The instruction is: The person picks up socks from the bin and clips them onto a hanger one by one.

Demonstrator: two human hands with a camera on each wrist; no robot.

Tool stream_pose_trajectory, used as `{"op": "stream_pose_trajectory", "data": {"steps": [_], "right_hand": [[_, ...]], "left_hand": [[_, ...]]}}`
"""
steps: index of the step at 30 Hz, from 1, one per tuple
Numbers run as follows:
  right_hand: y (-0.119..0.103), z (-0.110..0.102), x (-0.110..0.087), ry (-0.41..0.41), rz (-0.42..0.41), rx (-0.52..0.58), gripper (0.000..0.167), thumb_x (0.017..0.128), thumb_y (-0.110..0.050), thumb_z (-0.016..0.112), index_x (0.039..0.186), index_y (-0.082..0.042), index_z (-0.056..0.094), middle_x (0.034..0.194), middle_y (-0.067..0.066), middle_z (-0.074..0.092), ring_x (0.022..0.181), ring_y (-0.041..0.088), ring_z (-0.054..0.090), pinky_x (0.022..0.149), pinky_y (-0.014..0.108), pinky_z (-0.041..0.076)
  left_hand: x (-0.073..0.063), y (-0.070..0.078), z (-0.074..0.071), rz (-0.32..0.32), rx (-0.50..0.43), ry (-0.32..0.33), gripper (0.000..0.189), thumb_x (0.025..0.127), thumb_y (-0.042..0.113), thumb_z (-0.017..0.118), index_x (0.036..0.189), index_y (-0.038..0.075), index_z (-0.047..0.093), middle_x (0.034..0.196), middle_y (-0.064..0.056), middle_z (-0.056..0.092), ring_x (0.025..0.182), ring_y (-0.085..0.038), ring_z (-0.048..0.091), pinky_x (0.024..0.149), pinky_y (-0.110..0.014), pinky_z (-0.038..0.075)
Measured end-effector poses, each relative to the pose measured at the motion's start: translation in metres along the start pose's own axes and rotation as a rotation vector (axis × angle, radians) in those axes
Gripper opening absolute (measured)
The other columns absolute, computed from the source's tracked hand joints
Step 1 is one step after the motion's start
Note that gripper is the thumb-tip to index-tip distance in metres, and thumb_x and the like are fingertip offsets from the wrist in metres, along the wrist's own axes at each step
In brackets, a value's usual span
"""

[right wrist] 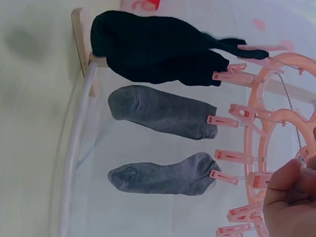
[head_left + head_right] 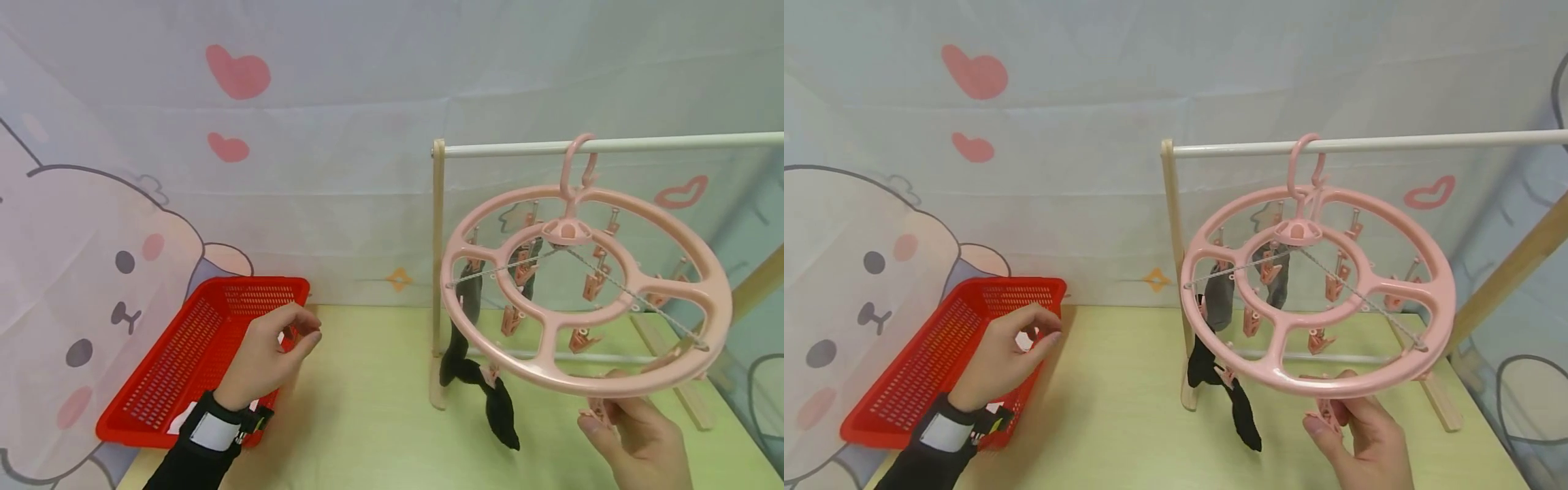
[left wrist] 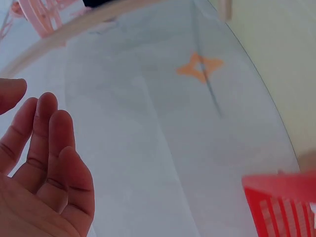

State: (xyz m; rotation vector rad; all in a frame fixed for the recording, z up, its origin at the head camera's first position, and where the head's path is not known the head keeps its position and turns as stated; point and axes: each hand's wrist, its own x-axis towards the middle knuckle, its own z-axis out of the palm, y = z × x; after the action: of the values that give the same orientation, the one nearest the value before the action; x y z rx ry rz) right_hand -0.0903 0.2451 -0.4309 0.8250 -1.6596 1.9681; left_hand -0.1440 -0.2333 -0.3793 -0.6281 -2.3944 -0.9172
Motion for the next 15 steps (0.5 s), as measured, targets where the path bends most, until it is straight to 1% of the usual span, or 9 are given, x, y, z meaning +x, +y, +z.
{"op": "stream_pose_trajectory", "data": {"steps": [3, 6, 9, 12, 15], "right_hand": [[0.001, 0.001, 0.003, -0.032, -0.042, 0.014, 0.038, 0.079, 0.036, 0.052, 0.112, 0.018, 0.059, 0.091, 0.004, 0.047, 0.085, 0.015, 0.045, 0.070, 0.030, 0.033], [0.001, 0.004, 0.005, -0.043, -0.067, 0.003, 0.039, 0.077, 0.036, 0.055, 0.112, 0.019, 0.059, 0.093, 0.006, 0.048, 0.086, 0.015, 0.045, 0.071, 0.030, 0.031], [0.000, 0.005, 0.007, -0.049, -0.070, -0.023, 0.040, 0.076, 0.035, 0.057, 0.112, 0.018, 0.060, 0.094, 0.005, 0.050, 0.086, 0.015, 0.046, 0.071, 0.029, 0.030], [0.000, 0.007, 0.008, -0.043, -0.069, -0.044, 0.042, 0.076, 0.035, 0.058, 0.114, 0.018, 0.059, 0.093, 0.004, 0.055, 0.085, 0.014, 0.047, 0.071, 0.028, 0.031], [-0.001, 0.010, 0.009, -0.030, -0.058, -0.083, 0.044, 0.075, 0.035, 0.060, 0.115, 0.016, 0.060, 0.092, 0.002, 0.060, 0.084, 0.012, 0.050, 0.072, 0.026, 0.034]], "left_hand": [[0.001, -0.013, -0.010, -0.027, 0.070, 0.005, 0.019, 0.090, 0.008, 0.079, 0.102, 0.021, 0.070, 0.091, 0.011, 0.070, 0.081, -0.006, 0.060, 0.069, -0.028, 0.055], [0.001, -0.024, -0.018, -0.064, 0.109, 0.007, 0.019, 0.090, 0.008, 0.079, 0.102, 0.021, 0.070, 0.092, 0.009, 0.071, 0.082, -0.008, 0.060, 0.070, -0.030, 0.056], [0.001, -0.035, -0.023, -0.096, 0.136, -0.010, 0.017, 0.092, 0.010, 0.078, 0.103, 0.020, 0.070, 0.092, 0.007, 0.072, 0.082, -0.009, 0.060, 0.070, -0.028, 0.055], [0.002, -0.046, -0.026, -0.123, 0.184, -0.041, 0.015, 0.093, 0.014, 0.077, 0.104, 0.020, 0.070, 0.092, 0.007, 0.072, 0.082, -0.009, 0.061, 0.070, -0.027, 0.054], [0.002, -0.061, -0.029, -0.148, 0.231, -0.067, 0.012, 0.094, 0.017, 0.077, 0.104, 0.020, 0.070, 0.093, 0.006, 0.073, 0.084, -0.011, 0.063, 0.072, -0.032, 0.056]]}}
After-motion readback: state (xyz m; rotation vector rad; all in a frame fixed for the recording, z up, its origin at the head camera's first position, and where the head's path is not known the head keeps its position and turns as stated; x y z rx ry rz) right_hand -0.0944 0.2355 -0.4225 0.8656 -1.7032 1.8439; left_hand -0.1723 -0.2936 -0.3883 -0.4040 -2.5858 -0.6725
